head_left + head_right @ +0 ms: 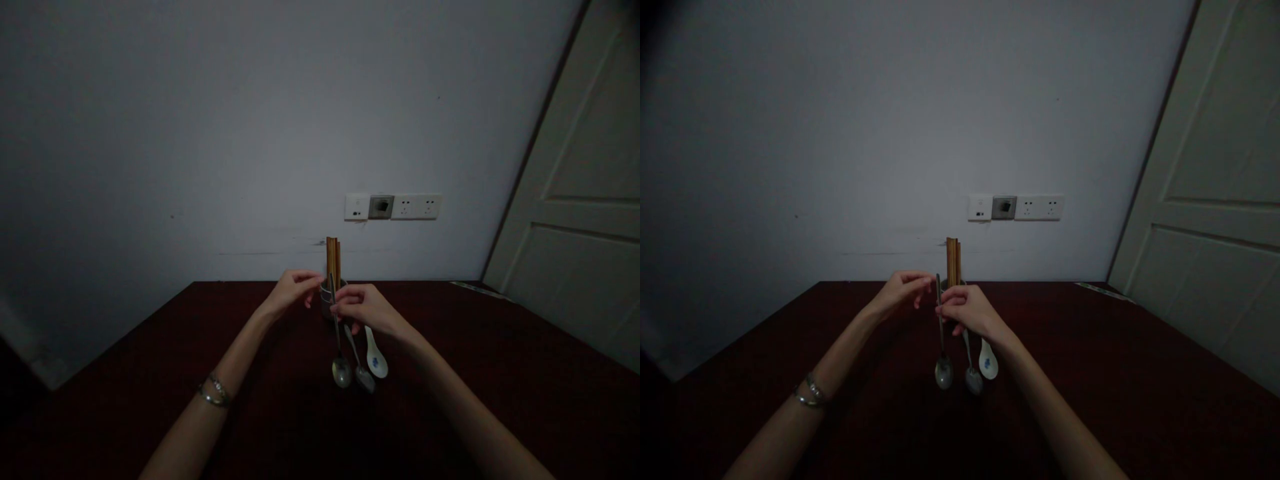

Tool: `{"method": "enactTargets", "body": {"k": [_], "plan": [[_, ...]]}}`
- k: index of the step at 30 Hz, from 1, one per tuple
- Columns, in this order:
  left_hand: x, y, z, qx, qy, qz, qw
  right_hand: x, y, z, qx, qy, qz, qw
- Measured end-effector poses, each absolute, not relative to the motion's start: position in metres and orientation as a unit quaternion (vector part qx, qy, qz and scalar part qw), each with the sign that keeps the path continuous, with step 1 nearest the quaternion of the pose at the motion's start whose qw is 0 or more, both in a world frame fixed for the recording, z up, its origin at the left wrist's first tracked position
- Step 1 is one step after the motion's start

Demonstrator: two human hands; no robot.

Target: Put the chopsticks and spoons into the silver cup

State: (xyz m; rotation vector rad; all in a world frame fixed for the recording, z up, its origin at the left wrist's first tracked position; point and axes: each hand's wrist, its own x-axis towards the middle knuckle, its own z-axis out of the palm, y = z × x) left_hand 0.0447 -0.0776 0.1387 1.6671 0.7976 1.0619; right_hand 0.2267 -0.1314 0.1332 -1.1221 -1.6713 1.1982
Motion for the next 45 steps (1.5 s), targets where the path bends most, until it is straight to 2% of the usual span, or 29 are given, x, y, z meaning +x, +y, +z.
{"method": "enactTargets", "body": {"k": [5,22,27,29,31,33,40,45], "plan": [[0.057,-0.093,0.141,0.742,0.301,0.374,0.467,0.225,-0.135,0.137,-0.431,-0.669,0.453,0.402],[0.056,-0.104,0.151,0.726,0.317,0.420,0.442,0.231,-0.130,0.137,-0.397,-0.683,0.444,0.422],[0.057,-0.104,0.154,0.685,0.340,0.469,0.442,0.281,-0.091,0.112,-0.481,-0.627,0.342,0.509],[0.056,-0.104,0.155,0.672,0.340,0.484,0.445,0.310,-0.071,0.089,-0.558,-0.592,0.252,0.524],[0.055,-0.103,0.155,0.668,0.335,0.492,0.448,0.336,-0.056,0.062,-0.628,-0.594,0.126,0.487],[0.055,-0.103,0.155,0.667,0.330,0.496,0.448,0.355,-0.048,0.037,-0.673,-0.594,0.061,0.437],[0.053,-0.101,0.155,0.654,0.329,0.520,0.440,0.372,-0.043,-0.020,-0.708,-0.638,-0.036,0.300],[0.055,-0.086,0.170,0.641,0.318,0.558,0.420,0.376,-0.037,-0.028,-0.714,-0.638,-0.058,0.281]]}}
